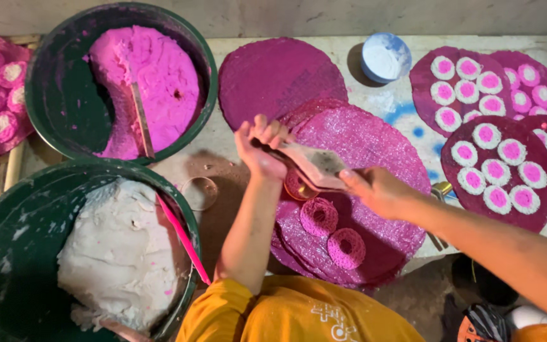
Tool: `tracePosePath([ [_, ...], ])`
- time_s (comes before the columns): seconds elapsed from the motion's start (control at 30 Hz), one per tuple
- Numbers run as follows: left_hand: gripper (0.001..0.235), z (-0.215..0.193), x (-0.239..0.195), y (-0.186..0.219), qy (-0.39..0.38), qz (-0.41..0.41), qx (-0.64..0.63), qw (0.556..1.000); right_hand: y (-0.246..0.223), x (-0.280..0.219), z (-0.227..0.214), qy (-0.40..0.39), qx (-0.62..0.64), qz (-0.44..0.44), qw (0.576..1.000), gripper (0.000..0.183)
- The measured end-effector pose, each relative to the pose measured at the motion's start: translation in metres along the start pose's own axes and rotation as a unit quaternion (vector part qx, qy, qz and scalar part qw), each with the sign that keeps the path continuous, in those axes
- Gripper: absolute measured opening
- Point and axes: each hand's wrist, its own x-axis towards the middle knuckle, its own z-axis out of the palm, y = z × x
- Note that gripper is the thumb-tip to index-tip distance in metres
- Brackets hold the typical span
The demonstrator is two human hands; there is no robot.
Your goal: The person prepares sweets by hand using a custom wooden mold tool and two different pastes. The person uses a spatula to spread pink paste into the mold, places the mold onto large purple discs, and then applies small white discs onto the shaped pink centers.
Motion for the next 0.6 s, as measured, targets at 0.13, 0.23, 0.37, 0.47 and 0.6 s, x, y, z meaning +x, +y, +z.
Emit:
tracePosePath([
  [0.13, 0.033, 0.016, 0.015, -0.016, -0.010, -0.021, -0.002, 1.000, 0.011, -0.001, -0.017, 0.089, -0.039, -0.036, 0.995, 0.069],
  [0.23, 0.041, 0.045, 0.019, -0.012, 0.044, -0.066, 0.060, 0.995, 0.020, 0.000, -0.017, 0.105, 0.044, -0.075, 0.991, 0.067],
  [0.37, 0.090, 0.033, -0.003, 0.001, 0.059, -0.170, 0.373, 0.910, 0.040, 0.002, -0.009, 0.076, 0.143, -0.112, 0.980, 0.066],
  [0.47, 0.112, -0.010, -0.021, -0.007, 0.051, -0.357, 0.543, 0.758, 0.054, 0.002, -0.003, 0.109, 0.157, -0.173, 0.966, 0.065],
  [0.6, 0.089, -0.033, -0.039, -0.010, 0.042, -0.264, 0.589, 0.763, 0.070, 0.017, 0.013, 0.156, 0.198, -0.176, 0.951, 0.062],
])
